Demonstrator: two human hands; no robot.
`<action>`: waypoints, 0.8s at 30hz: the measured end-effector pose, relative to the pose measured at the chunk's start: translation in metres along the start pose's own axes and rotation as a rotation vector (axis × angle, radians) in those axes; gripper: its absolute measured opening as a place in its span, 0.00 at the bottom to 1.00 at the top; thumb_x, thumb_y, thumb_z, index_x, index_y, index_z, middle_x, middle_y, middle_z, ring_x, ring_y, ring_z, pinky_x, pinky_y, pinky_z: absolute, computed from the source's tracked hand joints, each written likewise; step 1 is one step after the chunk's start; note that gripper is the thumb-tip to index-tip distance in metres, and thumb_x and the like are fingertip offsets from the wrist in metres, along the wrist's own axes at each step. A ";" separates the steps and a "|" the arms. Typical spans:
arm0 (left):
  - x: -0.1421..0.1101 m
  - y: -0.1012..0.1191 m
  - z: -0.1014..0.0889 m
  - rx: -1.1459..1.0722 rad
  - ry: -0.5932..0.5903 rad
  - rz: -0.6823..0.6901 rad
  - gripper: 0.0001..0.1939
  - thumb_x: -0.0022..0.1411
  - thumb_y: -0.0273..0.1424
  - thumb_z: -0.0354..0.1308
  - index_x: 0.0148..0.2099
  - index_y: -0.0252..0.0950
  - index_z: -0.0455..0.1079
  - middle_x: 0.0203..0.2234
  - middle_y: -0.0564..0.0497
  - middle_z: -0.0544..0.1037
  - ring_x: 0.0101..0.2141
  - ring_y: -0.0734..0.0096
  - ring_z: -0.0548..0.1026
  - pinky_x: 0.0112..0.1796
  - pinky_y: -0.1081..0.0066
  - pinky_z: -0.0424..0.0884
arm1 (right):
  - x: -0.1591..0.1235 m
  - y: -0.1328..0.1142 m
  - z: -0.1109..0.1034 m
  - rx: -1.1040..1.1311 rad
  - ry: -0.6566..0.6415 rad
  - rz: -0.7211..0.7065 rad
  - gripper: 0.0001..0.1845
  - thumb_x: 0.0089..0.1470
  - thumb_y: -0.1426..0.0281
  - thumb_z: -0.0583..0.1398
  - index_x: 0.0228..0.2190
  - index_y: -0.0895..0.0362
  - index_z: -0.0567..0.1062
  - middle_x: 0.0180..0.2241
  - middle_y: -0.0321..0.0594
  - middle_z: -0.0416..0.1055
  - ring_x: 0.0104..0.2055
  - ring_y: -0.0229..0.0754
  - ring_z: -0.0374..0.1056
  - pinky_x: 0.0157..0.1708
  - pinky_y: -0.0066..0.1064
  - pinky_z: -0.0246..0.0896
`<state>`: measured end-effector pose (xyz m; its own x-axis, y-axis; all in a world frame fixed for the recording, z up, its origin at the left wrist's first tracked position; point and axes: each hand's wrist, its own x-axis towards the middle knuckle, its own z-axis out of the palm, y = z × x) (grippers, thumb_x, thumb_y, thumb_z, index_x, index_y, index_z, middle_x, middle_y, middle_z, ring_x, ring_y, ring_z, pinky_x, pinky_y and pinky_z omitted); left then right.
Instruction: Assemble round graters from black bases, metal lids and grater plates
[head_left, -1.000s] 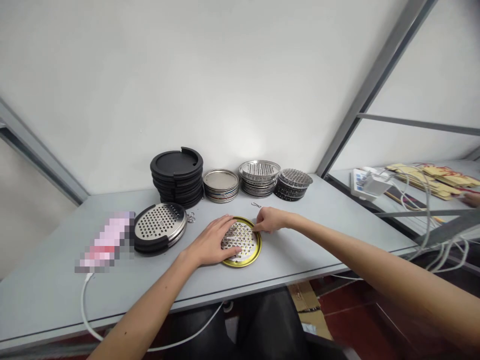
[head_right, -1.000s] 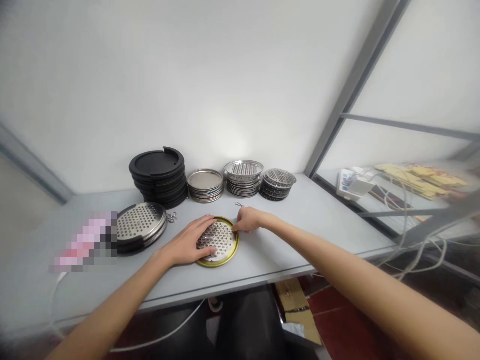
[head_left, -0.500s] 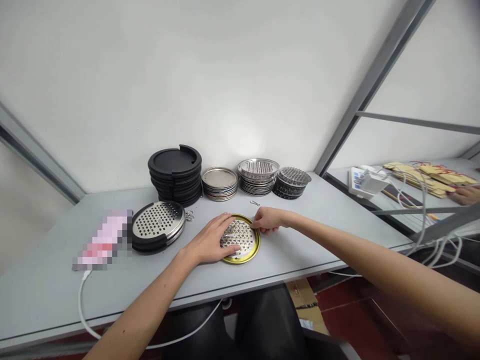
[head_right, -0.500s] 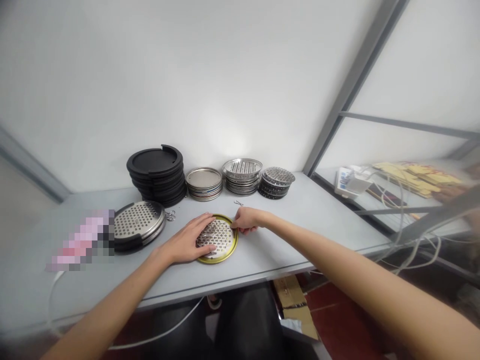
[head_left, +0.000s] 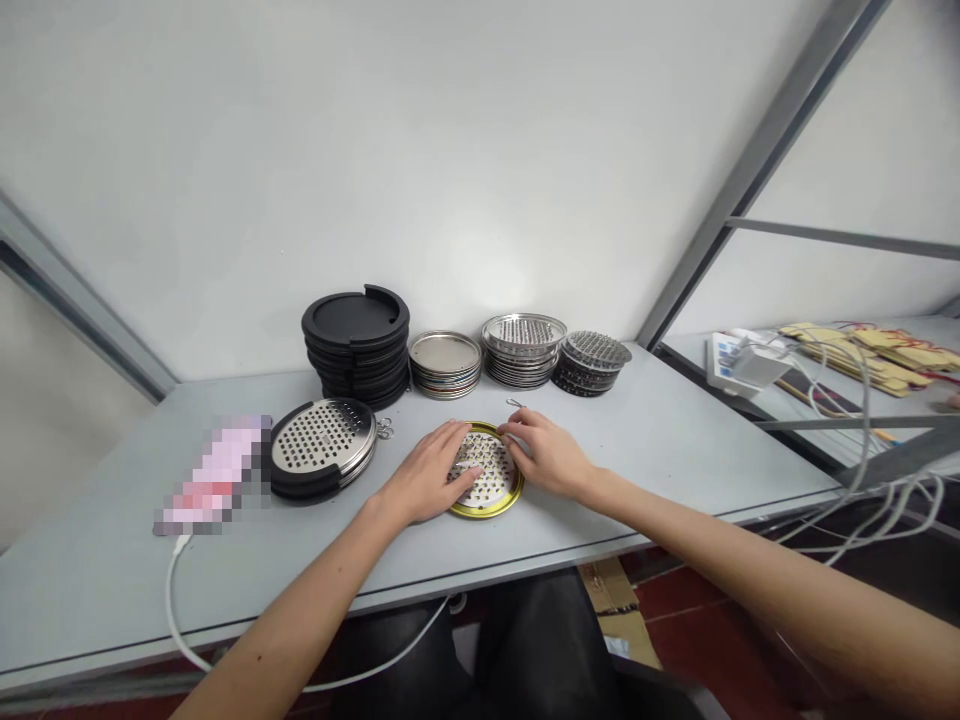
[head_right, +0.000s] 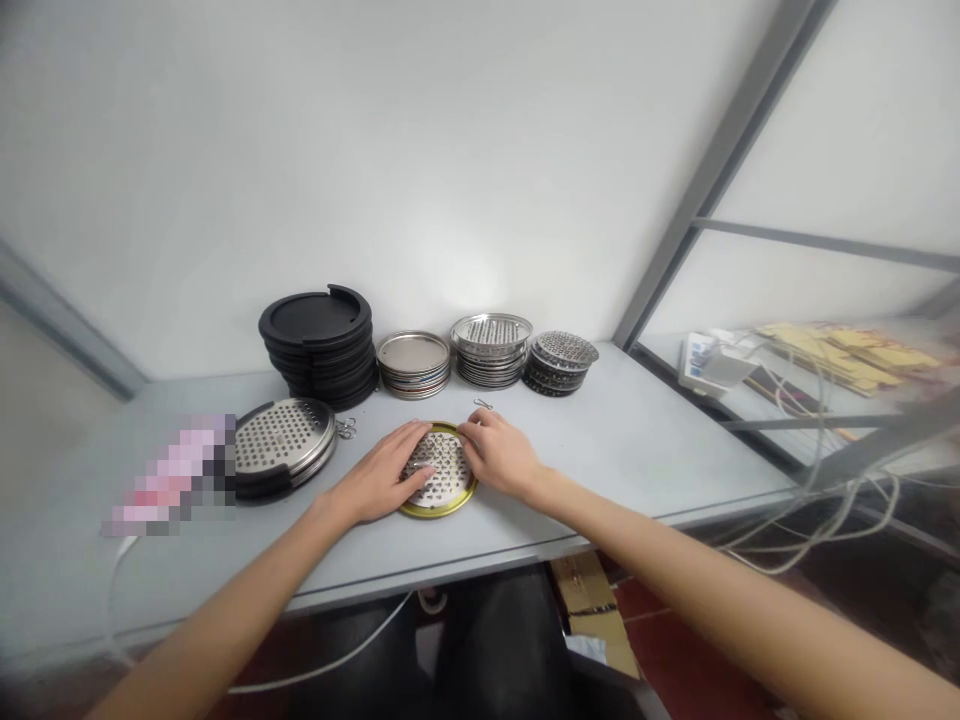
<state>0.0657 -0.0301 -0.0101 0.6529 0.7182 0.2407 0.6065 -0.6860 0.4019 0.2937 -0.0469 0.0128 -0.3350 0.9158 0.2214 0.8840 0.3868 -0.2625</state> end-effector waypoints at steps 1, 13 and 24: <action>0.000 0.000 0.000 0.003 0.004 -0.003 0.32 0.68 0.45 0.46 0.66 0.31 0.52 0.63 0.39 0.60 0.64 0.57 0.55 0.63 0.56 0.53 | -0.005 0.000 0.005 0.026 0.012 -0.018 0.19 0.63 0.66 0.48 0.45 0.57 0.76 0.48 0.48 0.70 0.48 0.47 0.67 0.49 0.37 0.62; 0.000 0.001 0.004 0.010 -0.001 -0.041 0.32 0.68 0.44 0.46 0.66 0.31 0.51 0.64 0.37 0.59 0.64 0.56 0.55 0.63 0.55 0.54 | -0.017 0.011 0.033 0.403 0.057 0.089 0.19 0.58 0.66 0.55 0.48 0.59 0.76 0.57 0.52 0.65 0.60 0.53 0.61 0.61 0.48 0.53; 0.001 0.003 0.009 0.033 0.002 -0.060 0.30 0.70 0.41 0.43 0.68 0.32 0.47 0.64 0.38 0.59 0.65 0.56 0.53 0.62 0.53 0.54 | -0.016 0.014 0.029 0.426 0.026 0.024 0.20 0.55 0.67 0.56 0.47 0.60 0.78 0.57 0.52 0.66 0.59 0.53 0.62 0.61 0.44 0.54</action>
<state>0.0722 -0.0321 -0.0168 0.6144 0.7582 0.2185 0.6592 -0.6454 0.3859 0.3023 -0.0534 -0.0216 -0.3024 0.9243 0.2327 0.6761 0.3801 -0.6312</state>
